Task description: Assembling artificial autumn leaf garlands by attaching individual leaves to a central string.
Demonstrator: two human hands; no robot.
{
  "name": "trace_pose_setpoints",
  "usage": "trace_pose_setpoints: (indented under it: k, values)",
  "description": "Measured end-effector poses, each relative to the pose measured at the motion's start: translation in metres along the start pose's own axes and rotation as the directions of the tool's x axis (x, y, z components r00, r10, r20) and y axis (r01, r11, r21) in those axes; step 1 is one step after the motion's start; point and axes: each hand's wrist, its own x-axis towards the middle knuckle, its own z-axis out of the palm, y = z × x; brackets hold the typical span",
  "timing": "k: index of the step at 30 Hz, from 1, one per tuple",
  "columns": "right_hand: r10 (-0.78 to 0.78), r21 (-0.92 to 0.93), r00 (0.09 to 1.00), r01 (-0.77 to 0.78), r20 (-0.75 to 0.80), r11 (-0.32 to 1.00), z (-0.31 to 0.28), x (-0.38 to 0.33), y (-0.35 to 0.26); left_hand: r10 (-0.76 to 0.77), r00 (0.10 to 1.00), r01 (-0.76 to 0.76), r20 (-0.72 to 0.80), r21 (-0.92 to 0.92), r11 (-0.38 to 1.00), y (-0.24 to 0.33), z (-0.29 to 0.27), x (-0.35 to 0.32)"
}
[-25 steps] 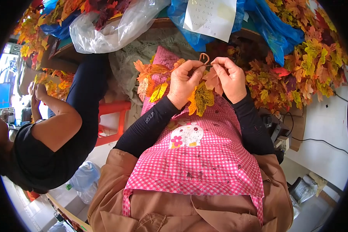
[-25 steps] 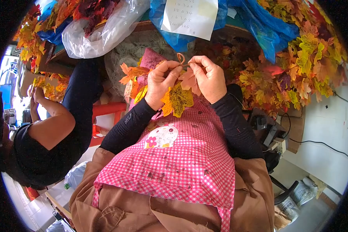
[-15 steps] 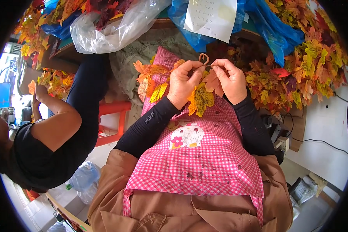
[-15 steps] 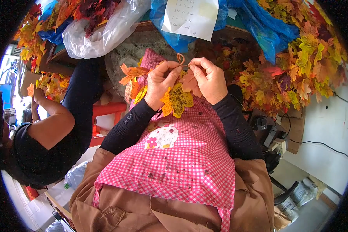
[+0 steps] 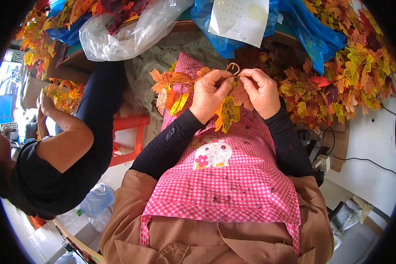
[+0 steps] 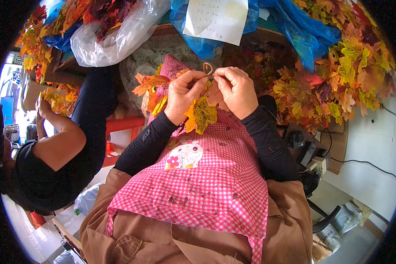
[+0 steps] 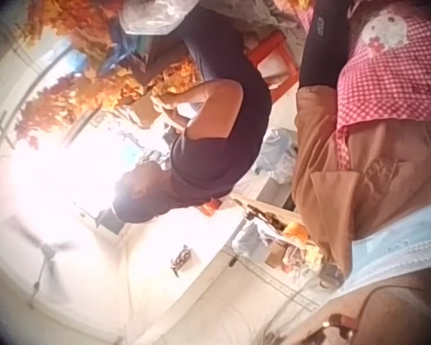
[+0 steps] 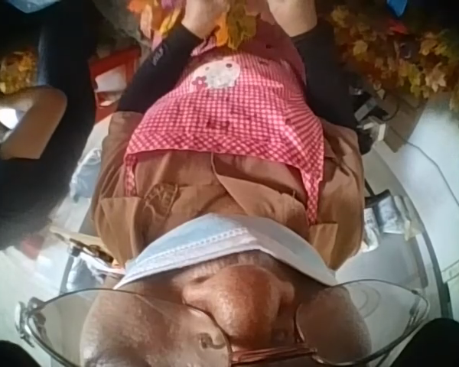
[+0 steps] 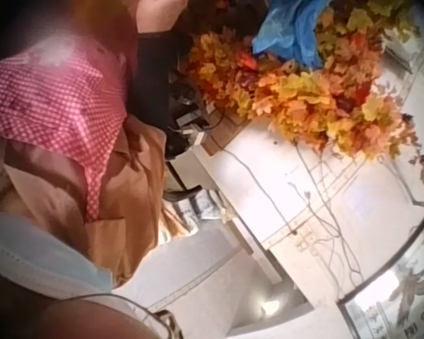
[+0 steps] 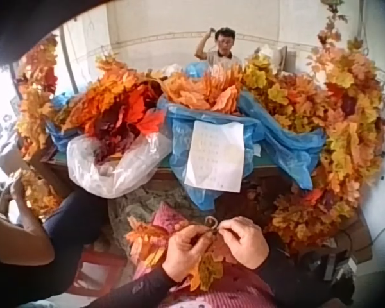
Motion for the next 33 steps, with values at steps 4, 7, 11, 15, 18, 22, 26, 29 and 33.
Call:
trace_pose_setpoints:
  k: [4,7,11,15,18,22,26,29,33]
  values:
    - [0.143,0.179,0.988,-0.152,0.061,0.972,-0.003,-0.003,-0.009,0.023,1.000,-0.023,0.000,0.019,1.000,0.004,-0.001,-0.004]
    - [0.203,0.284,0.974,-0.224,0.101,0.932,-0.005,0.001,-0.002,0.072,0.996,-0.080,0.042,0.208,0.975,0.009,-0.004,-0.002]
    - [0.224,0.292,0.956,-0.272,0.189,0.917,-0.006,-0.004,-0.002,-0.009,0.999,0.001,0.047,0.174,0.985,0.004,-0.001,-0.009]
    - [0.254,0.310,0.937,-0.322,0.241,0.894,-0.002,-0.008,-0.004,0.006,0.999,-0.013,0.053,0.122,0.992,-0.005,0.000,-0.017]
    - [0.286,0.401,0.913,-0.388,0.292,0.830,0.001,-0.009,0.005,0.014,0.998,-0.024,0.063,0.150,0.988,0.000,-0.002,-0.016]
    - [0.289,0.519,0.902,-0.423,0.321,0.742,-0.004,-0.003,0.002,-0.017,0.997,0.003,0.074,0.180,0.984,0.003,-0.004,-0.012]
    - [0.289,0.426,0.889,-0.429,0.355,0.797,-0.003,-0.004,-0.003,-0.001,0.996,-0.017,0.088,0.210,0.978,-0.002,-0.006,-0.017]
    - [0.280,0.398,0.892,-0.415,0.355,0.818,0.003,-0.007,-0.003,-0.047,0.998,0.044,0.032,0.113,0.993,-0.004,-0.005,-0.023]
    - [0.307,0.533,0.877,-0.471,0.371,0.702,0.000,-0.002,-0.002,0.142,0.989,-0.147,0.036,0.225,0.963,0.008,-0.009,-0.015]
